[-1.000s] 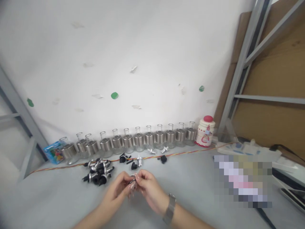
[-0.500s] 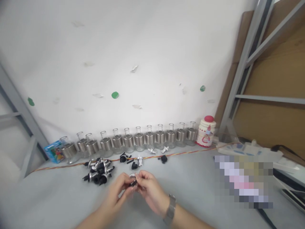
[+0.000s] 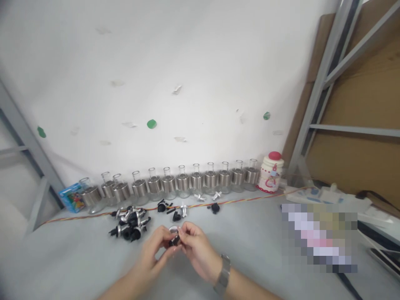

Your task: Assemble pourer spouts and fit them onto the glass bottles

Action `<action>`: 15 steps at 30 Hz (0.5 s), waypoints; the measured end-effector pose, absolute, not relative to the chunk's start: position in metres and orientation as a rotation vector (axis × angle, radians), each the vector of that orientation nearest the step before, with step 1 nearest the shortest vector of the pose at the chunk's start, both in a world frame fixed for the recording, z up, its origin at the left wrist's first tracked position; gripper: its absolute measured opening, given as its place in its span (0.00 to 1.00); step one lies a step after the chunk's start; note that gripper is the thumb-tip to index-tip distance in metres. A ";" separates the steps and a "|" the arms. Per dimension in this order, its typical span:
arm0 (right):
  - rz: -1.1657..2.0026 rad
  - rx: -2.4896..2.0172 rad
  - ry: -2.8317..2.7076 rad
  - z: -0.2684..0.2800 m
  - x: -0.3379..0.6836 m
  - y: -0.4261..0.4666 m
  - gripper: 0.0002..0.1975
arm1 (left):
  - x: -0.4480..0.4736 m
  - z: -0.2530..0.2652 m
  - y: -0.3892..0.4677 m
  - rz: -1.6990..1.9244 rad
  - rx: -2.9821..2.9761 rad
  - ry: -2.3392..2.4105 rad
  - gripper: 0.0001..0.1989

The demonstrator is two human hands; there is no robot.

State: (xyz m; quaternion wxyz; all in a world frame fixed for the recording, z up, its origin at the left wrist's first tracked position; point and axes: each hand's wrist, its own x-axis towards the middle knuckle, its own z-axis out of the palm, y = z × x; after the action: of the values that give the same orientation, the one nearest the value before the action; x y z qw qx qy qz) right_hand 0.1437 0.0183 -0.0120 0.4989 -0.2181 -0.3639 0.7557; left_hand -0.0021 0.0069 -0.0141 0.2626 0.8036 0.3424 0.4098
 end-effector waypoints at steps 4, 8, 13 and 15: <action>1.844 -0.515 -0.869 -0.012 0.143 0.017 0.14 | -0.003 -0.015 0.009 1.125 2.266 0.934 0.03; 1.841 -0.510 -0.870 -0.014 0.143 0.016 0.14 | -0.003 -0.017 0.009 1.120 2.323 0.952 0.03; 1.837 -0.512 -0.863 -0.011 0.142 0.016 0.15 | -0.003 -0.018 0.008 1.136 2.342 0.977 0.03; 1.833 -0.536 -0.868 -0.010 0.142 0.016 0.16 | -0.003 -0.018 0.008 1.135 2.341 0.969 0.04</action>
State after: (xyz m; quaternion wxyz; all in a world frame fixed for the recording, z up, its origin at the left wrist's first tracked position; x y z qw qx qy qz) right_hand 0.1420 0.0159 -0.0101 0.4987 -0.2215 -0.3585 0.7575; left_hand -0.0031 0.0079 -0.0183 0.1816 0.8293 0.3432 0.4020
